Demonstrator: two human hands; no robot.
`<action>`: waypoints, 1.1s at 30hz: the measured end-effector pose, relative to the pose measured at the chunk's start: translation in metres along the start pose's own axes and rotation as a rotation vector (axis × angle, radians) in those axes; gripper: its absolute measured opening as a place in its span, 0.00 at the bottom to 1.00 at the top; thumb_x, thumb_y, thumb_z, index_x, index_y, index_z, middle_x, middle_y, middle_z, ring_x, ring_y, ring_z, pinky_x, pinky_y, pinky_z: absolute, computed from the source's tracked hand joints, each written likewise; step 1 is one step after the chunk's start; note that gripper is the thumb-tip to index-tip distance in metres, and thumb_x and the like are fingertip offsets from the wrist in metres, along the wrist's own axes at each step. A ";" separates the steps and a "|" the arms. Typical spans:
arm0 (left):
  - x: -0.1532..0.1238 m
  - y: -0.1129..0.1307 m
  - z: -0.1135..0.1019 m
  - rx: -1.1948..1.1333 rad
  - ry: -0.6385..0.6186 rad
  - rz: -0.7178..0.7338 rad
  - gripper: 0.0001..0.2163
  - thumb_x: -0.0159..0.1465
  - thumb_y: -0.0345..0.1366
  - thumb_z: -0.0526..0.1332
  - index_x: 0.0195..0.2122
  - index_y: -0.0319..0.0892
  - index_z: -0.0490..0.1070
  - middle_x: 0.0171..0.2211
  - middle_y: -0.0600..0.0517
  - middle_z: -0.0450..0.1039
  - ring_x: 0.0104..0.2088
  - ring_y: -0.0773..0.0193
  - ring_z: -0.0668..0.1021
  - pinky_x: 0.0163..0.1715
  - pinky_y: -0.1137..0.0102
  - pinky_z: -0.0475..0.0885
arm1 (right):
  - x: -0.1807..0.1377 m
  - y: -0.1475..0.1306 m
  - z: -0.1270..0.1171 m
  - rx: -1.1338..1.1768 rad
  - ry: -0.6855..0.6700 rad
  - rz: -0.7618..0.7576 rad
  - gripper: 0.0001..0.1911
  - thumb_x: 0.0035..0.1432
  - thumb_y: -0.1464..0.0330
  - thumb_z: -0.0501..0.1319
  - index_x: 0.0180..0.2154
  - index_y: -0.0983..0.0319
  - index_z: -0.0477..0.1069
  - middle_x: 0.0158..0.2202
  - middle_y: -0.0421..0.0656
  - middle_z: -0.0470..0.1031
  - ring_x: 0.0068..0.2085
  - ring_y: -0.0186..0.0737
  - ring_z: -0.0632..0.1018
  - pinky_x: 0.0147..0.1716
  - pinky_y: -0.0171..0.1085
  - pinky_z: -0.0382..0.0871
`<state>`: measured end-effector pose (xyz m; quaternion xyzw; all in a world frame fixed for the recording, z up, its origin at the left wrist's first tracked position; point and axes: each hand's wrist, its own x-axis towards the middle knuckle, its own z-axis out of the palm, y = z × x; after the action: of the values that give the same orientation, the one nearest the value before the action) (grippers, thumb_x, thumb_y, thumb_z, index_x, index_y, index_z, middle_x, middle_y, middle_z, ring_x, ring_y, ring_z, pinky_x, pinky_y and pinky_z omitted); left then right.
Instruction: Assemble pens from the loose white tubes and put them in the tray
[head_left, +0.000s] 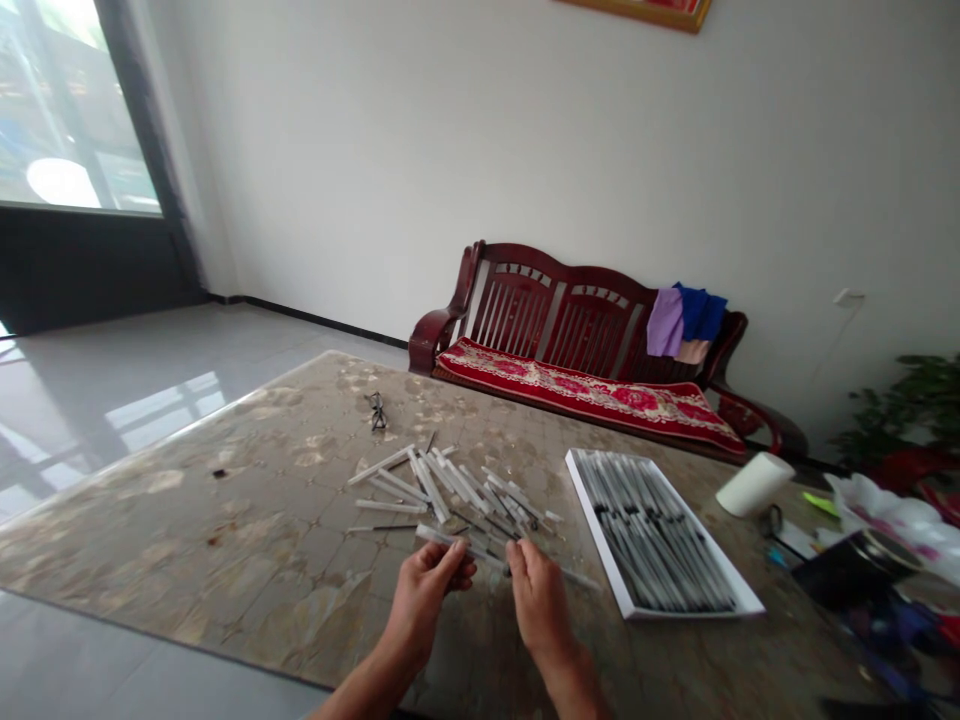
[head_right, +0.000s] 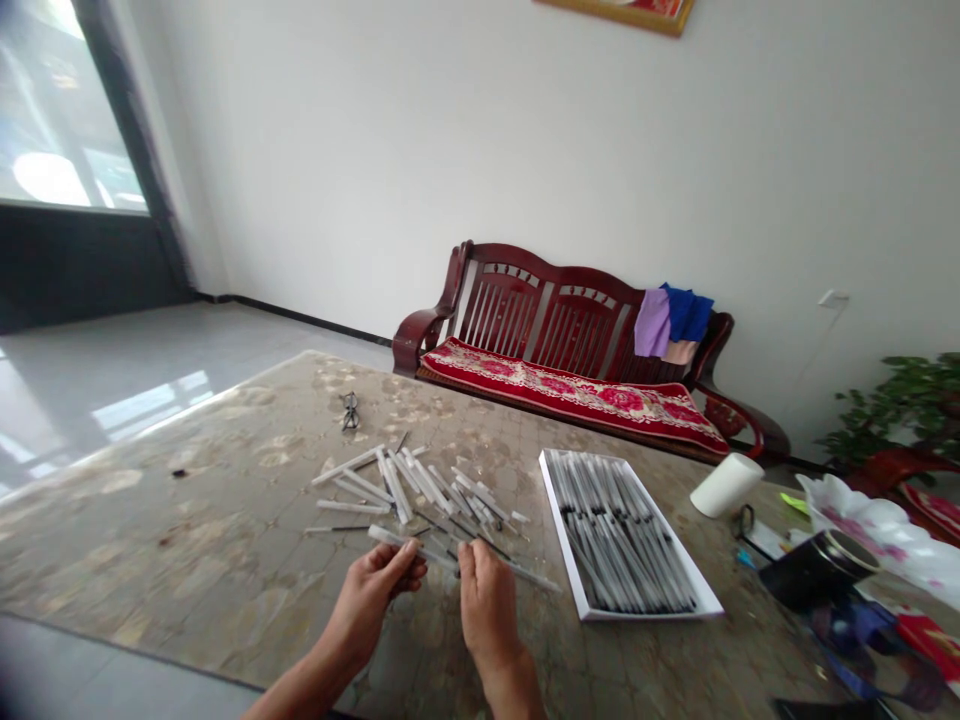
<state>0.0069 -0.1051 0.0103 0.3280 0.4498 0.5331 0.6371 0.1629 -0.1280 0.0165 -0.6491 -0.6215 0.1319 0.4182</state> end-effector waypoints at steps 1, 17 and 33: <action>0.000 0.000 -0.001 0.003 0.004 -0.002 0.20 0.45 0.53 0.71 0.22 0.38 0.75 0.21 0.50 0.76 0.24 0.62 0.78 0.26 0.70 0.74 | -0.001 0.000 0.000 0.005 -0.016 0.002 0.27 0.67 0.50 0.45 0.23 0.58 0.65 0.18 0.38 0.67 0.20 0.36 0.68 0.21 0.34 0.53; 0.000 -0.007 0.003 0.124 -0.105 -0.012 0.21 0.45 0.55 0.71 0.24 0.40 0.75 0.20 0.52 0.75 0.24 0.61 0.78 0.26 0.70 0.73 | -0.013 -0.014 -0.024 -0.068 -0.181 -0.102 0.10 0.64 0.65 0.58 0.33 0.55 0.78 0.31 0.40 0.78 0.34 0.38 0.77 0.30 0.32 0.62; 0.011 -0.005 -0.023 0.397 -0.145 0.029 0.23 0.48 0.53 0.67 0.40 0.42 0.75 0.33 0.48 0.79 0.27 0.58 0.79 0.20 0.71 0.69 | -0.004 0.102 -0.142 -0.732 0.102 0.282 0.10 0.62 0.65 0.58 0.30 0.58 0.74 0.31 0.45 0.81 0.32 0.43 0.80 0.25 0.35 0.59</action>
<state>-0.0122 -0.0966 -0.0050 0.4910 0.4943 0.4182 0.5828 0.3311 -0.1734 0.0303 -0.8401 -0.5105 -0.0747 0.1674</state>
